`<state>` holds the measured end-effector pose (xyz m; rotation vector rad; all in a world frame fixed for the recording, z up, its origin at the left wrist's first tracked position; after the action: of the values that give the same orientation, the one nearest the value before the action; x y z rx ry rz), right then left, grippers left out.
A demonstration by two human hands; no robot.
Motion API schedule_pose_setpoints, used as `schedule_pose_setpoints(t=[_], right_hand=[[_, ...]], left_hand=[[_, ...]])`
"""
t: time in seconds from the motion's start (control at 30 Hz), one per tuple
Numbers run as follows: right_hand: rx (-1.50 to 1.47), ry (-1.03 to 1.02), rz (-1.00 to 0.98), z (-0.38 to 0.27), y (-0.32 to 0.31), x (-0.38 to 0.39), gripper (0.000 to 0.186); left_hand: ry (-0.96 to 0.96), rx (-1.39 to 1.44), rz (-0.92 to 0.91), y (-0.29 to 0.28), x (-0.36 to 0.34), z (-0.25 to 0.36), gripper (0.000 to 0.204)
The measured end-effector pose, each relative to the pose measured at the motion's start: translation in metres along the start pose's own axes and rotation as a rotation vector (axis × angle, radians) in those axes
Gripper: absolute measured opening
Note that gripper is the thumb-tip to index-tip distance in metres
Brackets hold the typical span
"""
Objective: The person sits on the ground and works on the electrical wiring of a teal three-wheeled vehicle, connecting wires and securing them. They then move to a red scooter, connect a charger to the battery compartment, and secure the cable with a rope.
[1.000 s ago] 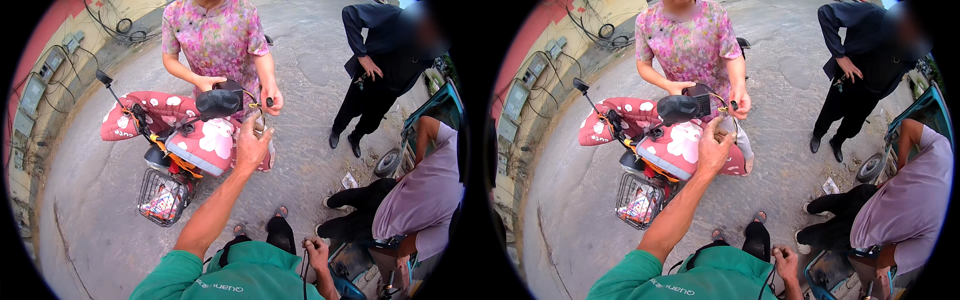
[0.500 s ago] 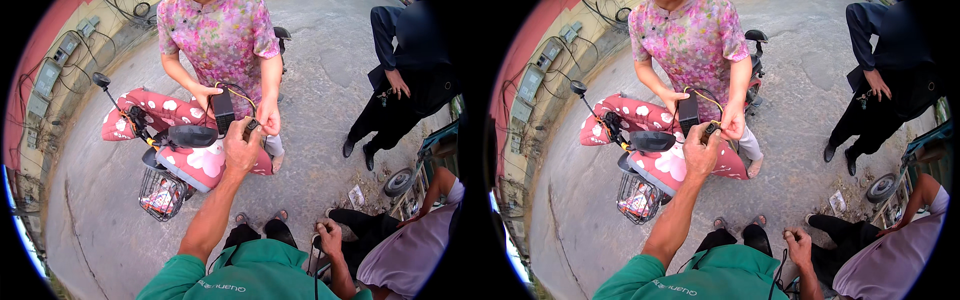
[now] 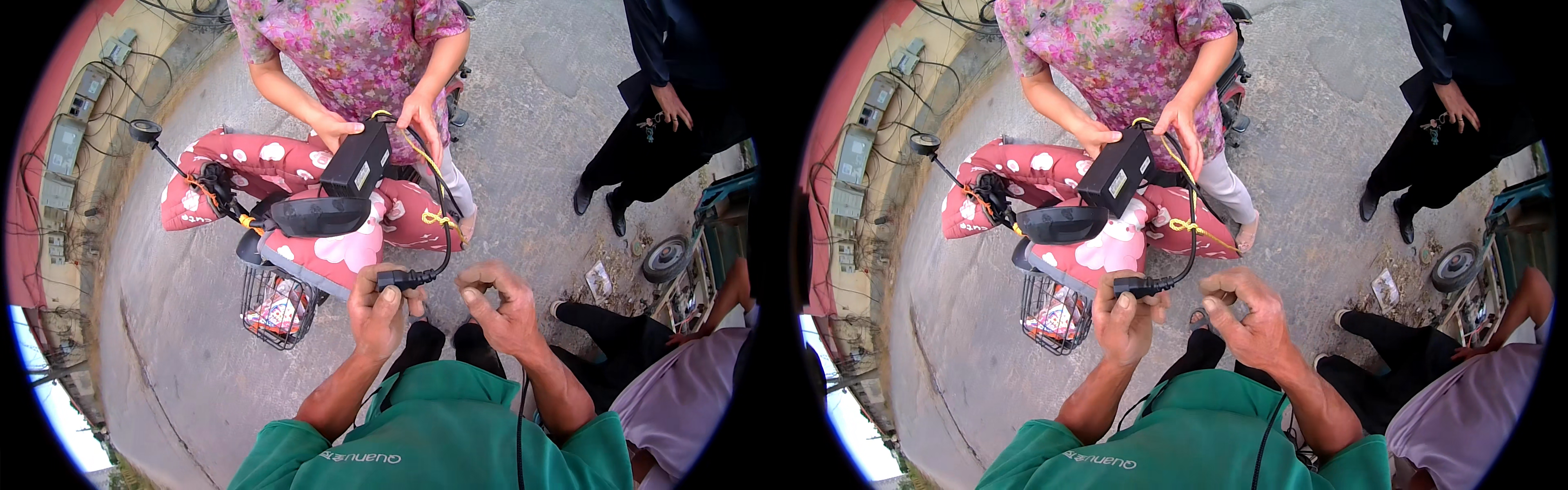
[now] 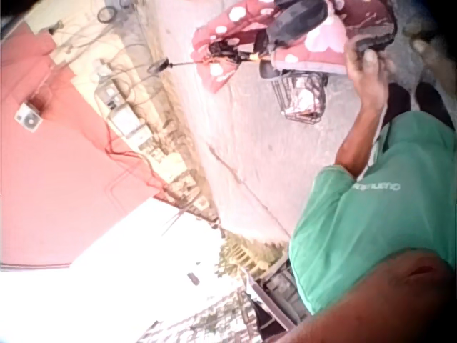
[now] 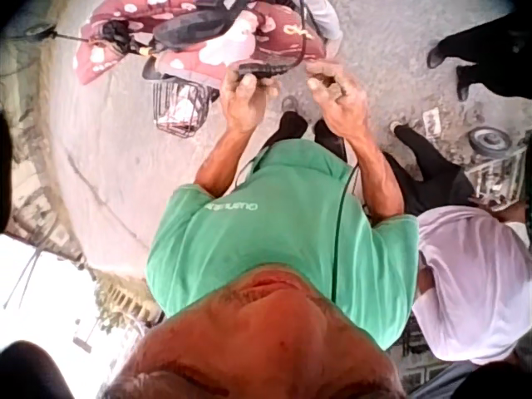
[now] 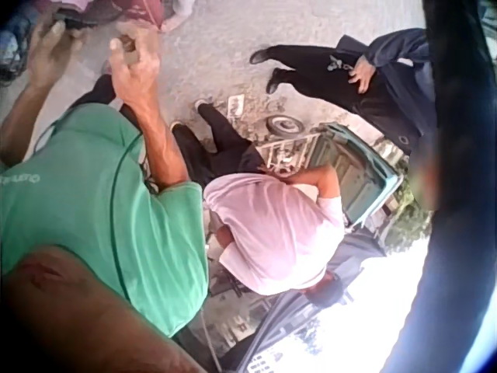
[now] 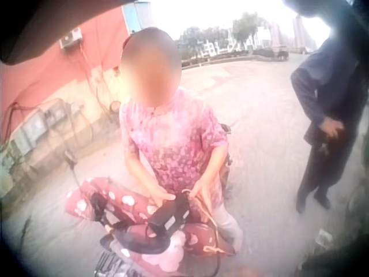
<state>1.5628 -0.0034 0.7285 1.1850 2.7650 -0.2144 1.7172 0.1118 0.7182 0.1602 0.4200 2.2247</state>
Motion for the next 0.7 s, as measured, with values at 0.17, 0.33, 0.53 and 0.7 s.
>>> schedule_pose_setpoints(t=[0.17, 0.33, 0.53, 0.7], right_hand=[[0.089, -0.295, -0.027, -0.047, 0.028, -0.016, 0.028], [0.089, -0.258, -0.131, -0.032, 0.039, -0.01, 0.029], [0.011, -0.206, -0.076, -0.013, 0.033, 0.0, 0.024], [-0.004, -0.164, -0.056, -0.001, 0.025, 0.008, 0.024]], left_hand=[[-0.099, 0.123, -0.106, -0.012, 0.01, 0.008, 0.031], [0.281, -0.597, -0.207, 0.006, 0.008, 0.051, 0.031], [0.622, -0.856, -0.331, 0.038, 0.007, 0.063, 0.049], [0.65, -0.898, -0.352, 0.053, 0.006, 0.061, 0.048]])
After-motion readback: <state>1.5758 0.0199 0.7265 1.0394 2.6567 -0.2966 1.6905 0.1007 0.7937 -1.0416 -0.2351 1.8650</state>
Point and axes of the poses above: each hand's wrist, its own x-axis away from the middle knuckle, its own y-axis out of the palm, z = x × y, the point moved 7 cm from there along -x, towards the middle knuckle, and after that the axes turned 6 degrees about -x, right-handed, at the moved point
